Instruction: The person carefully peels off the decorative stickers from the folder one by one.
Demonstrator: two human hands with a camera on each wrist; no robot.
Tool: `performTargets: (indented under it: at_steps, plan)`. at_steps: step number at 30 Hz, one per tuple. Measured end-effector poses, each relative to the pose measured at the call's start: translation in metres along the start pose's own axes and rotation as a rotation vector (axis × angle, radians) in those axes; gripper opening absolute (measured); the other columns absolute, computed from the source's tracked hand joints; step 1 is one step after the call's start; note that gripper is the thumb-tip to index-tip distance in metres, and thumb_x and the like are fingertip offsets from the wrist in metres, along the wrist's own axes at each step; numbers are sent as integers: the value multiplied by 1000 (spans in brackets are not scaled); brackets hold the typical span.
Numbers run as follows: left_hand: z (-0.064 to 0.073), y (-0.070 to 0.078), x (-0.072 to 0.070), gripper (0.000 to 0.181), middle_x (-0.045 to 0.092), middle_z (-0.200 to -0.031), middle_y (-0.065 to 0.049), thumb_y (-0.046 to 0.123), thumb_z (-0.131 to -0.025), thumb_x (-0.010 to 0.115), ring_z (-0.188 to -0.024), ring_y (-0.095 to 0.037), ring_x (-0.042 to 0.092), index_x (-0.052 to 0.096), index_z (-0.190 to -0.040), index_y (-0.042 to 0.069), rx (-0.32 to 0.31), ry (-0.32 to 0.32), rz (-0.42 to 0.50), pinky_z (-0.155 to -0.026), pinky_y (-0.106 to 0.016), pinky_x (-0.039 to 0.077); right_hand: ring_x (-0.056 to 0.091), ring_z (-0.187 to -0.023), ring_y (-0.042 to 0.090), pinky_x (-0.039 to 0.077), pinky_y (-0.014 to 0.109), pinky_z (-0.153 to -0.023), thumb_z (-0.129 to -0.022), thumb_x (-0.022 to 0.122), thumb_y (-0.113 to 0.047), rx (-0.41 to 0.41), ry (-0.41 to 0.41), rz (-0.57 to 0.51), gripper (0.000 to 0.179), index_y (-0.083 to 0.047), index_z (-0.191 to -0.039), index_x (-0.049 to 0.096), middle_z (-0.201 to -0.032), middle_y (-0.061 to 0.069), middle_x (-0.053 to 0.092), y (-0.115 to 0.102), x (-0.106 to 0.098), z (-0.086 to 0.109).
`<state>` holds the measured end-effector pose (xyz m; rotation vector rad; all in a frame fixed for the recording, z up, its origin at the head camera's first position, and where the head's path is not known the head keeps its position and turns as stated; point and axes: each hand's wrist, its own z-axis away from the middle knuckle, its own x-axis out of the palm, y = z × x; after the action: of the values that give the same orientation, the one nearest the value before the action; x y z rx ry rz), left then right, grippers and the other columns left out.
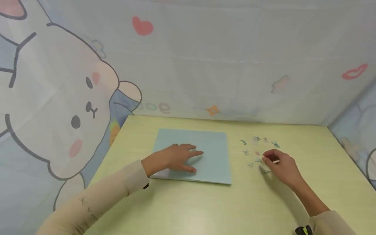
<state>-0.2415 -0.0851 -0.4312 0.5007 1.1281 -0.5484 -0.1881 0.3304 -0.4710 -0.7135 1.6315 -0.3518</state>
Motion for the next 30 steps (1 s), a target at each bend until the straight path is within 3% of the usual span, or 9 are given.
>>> performTargets:
  at_steps: [4,8,13,16,22,30]
  plan:
    - [6,20,-2,79,33,-172,-2,64,-100,63,-157,-26,32,31,-168,40,23,-11,-39,-120,-58,35,66,-99,9,52,19,-81,-108,65,-26,-19,-20,-6,35,-2,-134,65,-117,14,72,-8,5,-2]
    - [13,36,6,82,33,-171,-1,66,-97,67,-156,-28,34,33,-167,41,21,-14,-138,-115,-60,40,63,-117,33,52,42,-91,-107,67,-27,-74,-44,-4,46,-2,-145,57,-131,20,68,-18,14,-8]
    - [20,45,18,91,29,-172,-5,69,-91,73,-153,-40,37,29,-167,44,-62,6,-307,-109,-62,45,57,-128,46,41,67,-102,-104,71,-28,-151,-114,-28,60,-2,-154,49,-147,24,57,-36,29,-20]
    - [23,47,21,97,31,-172,-9,70,-87,75,-148,-46,43,27,-168,45,-124,-4,-329,-105,-61,50,54,-134,48,39,72,-103,-103,73,-33,-185,-167,-9,66,-5,-157,48,-152,21,53,-45,40,-24]
    - [23,47,18,108,33,-171,-13,77,-83,75,-138,-49,54,20,-170,43,-182,-54,-319,-102,-56,53,46,-142,50,43,71,-104,-101,75,-38,-269,-238,55,70,-6,-157,49,-158,24,46,-54,61,-29]
    - [15,43,21,99,50,-157,-14,65,-86,80,-115,-30,68,34,-168,35,-104,-4,-310,-91,-44,57,46,-142,51,43,68,-106,-102,74,-30,-364,-261,105,61,-4,-154,54,-157,26,47,-65,75,-36]
